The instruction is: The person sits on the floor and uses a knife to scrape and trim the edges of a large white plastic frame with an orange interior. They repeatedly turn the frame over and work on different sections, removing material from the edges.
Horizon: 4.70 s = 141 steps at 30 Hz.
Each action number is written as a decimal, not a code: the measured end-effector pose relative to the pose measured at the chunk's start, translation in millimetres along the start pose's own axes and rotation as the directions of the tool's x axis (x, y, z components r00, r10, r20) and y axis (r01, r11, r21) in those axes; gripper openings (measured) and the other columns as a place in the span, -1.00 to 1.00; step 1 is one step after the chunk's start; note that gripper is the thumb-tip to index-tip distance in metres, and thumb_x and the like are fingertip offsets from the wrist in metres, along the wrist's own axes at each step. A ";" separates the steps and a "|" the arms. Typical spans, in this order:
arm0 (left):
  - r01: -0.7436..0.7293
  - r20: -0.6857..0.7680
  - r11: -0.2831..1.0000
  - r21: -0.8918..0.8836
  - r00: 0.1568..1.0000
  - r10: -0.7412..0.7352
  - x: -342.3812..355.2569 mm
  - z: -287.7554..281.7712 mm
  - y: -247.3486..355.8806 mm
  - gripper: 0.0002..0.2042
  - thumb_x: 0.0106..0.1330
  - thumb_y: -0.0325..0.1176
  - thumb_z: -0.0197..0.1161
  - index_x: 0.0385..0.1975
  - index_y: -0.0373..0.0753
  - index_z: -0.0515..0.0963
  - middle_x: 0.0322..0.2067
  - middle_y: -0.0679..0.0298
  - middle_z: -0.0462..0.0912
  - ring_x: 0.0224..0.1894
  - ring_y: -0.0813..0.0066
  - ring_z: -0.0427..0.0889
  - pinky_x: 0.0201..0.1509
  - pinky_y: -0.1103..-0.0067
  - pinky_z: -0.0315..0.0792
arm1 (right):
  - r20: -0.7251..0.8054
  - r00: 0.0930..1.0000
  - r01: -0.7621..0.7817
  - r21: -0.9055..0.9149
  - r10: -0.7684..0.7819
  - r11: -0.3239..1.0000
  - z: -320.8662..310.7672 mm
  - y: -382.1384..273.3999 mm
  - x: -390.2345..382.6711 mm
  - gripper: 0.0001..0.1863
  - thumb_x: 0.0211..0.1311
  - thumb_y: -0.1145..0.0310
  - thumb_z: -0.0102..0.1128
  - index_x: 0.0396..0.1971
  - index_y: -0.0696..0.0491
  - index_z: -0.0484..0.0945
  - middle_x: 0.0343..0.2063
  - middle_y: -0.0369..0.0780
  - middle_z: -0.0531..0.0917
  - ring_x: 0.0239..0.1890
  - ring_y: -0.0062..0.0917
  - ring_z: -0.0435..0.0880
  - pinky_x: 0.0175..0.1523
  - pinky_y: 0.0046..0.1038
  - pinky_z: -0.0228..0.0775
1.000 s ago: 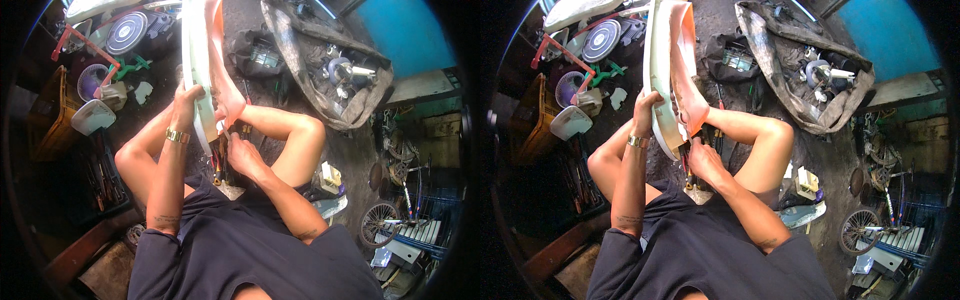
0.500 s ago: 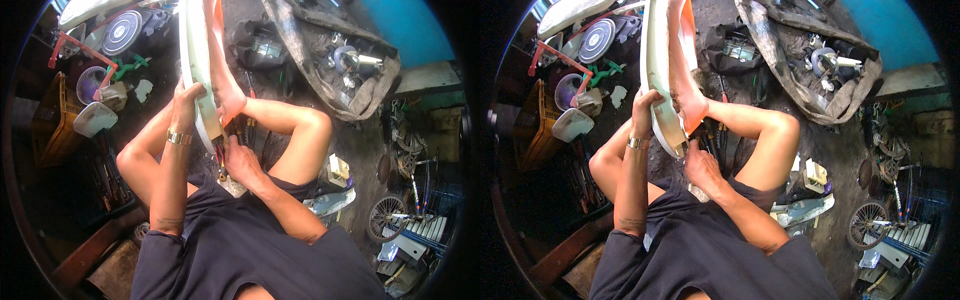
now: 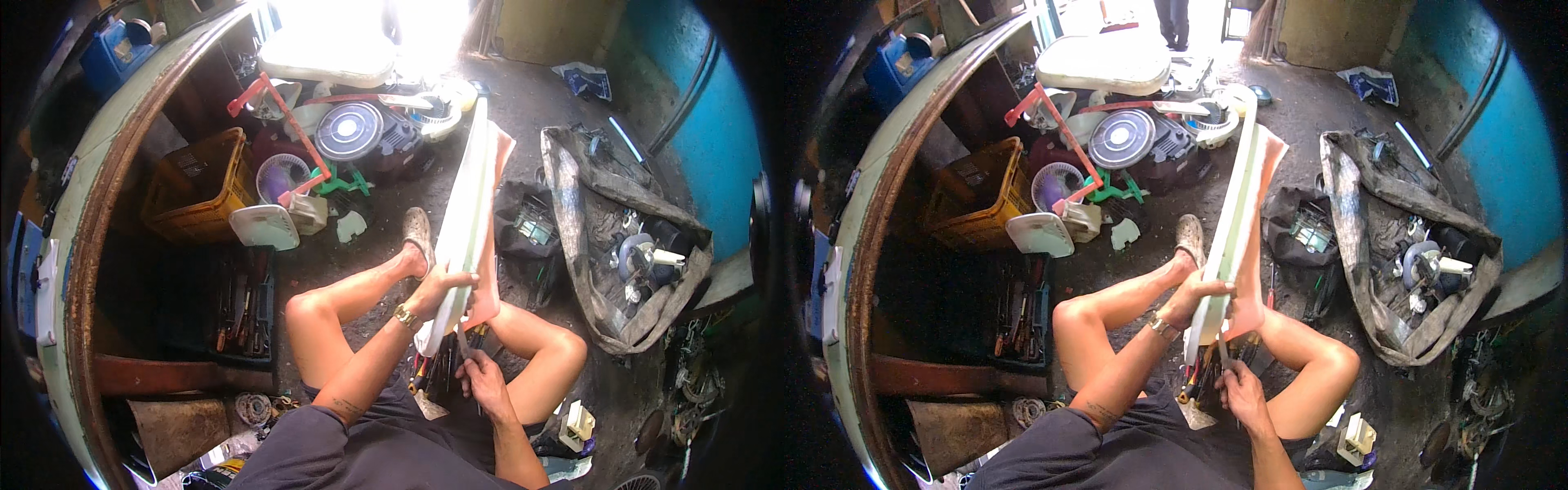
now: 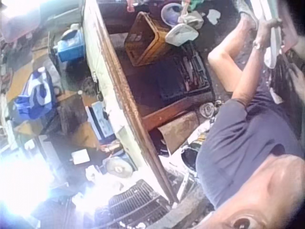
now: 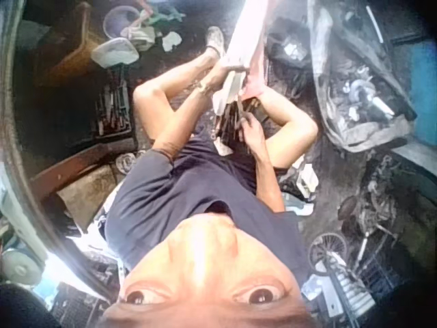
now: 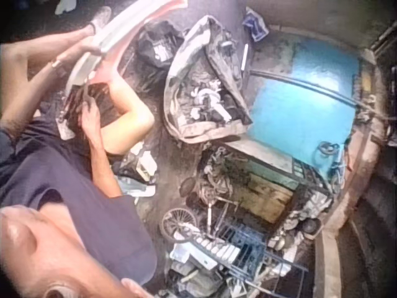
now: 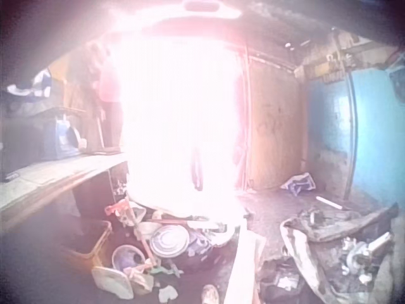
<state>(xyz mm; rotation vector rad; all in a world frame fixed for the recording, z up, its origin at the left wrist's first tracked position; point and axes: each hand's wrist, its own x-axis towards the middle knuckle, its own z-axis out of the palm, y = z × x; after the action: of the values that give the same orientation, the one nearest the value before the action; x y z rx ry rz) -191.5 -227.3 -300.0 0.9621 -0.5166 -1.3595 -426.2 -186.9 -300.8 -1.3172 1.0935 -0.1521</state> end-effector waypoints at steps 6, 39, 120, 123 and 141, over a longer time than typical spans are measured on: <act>0.087 -0.003 0.996 0.019 0.996 -0.087 3.3 5.8 -9.1 -0.63 0.05 -0.35 0.36 -0.16 -0.41 0.56 -0.41 0.11 0.68 -0.44 0.34 0.69 -0.30 0.45 0.64 | -0.132 0.980 0.104 -0.309 -0.151 0.945 4.5 40.2 18.1 -0.66 0.56 0.17 -0.16 -0.05 0.13 0.46 -0.64 -0.15 0.51 -0.74 -0.42 0.48 -0.61 -0.34 0.36; 0.068 0.001 0.996 -0.051 0.998 -0.068 -3.5 -27.1 5.2 -0.59 0.07 -0.21 0.15 -0.15 -0.39 0.49 -0.38 0.15 0.58 -0.38 0.28 0.59 -0.24 0.40 0.56 | -0.269 0.933 0.111 -0.420 -0.240 0.901 68.4 38.6 51.9 -0.80 0.47 0.34 -0.11 -0.23 0.19 0.27 -0.62 0.25 0.55 -0.44 0.27 0.59 -0.27 0.17 0.39; 0.069 -0.181 0.971 -0.229 0.977 -0.112 -35.1 -77.6 43.5 -0.54 -0.01 -0.19 0.23 -0.17 -0.42 0.55 -0.40 0.10 0.64 -0.39 0.26 0.65 -0.23 0.37 0.60 | 0.102 0.985 0.093 0.385 -0.143 0.918 78.8 113.4 188.0 -0.81 0.37 0.28 0.27 -0.34 0.10 0.68 -0.54 -0.44 0.54 -0.54 -0.75 0.41 -0.42 -0.61 0.15; 0.085 -0.266 0.985 -0.150 0.956 -0.123 -26.5 -69.3 44.7 -0.49 -0.03 -0.14 0.22 -0.16 -0.45 0.58 -0.39 0.05 0.68 -0.41 0.23 0.68 -0.27 0.34 0.62 | -0.054 0.931 0.361 0.269 -0.360 0.893 81.8 126.7 205.5 -0.79 0.35 0.26 0.26 -0.33 0.11 0.68 -0.56 -0.43 0.52 -0.54 -0.73 0.40 -0.45 -0.54 0.17; 0.011 -0.128 0.999 -0.034 0.992 -0.015 -27.0 -111.4 44.4 -0.38 0.00 -0.07 0.26 -0.03 -0.49 0.48 -0.34 0.06 0.63 -0.41 0.21 0.66 -0.27 0.34 0.62 | 0.147 0.974 0.124 0.283 -0.171 0.951 80.9 109.2 200.4 -0.79 0.30 0.25 0.37 -0.28 0.10 0.73 -0.48 -0.38 0.70 -0.56 -0.76 0.46 -0.47 -0.54 0.25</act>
<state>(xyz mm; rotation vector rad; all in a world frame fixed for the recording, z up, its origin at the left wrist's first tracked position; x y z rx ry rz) -82.2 -174.1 -318.3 1.0195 -0.3901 -1.3042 -315.0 -225.8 -512.4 -1.1404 0.7967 -0.2865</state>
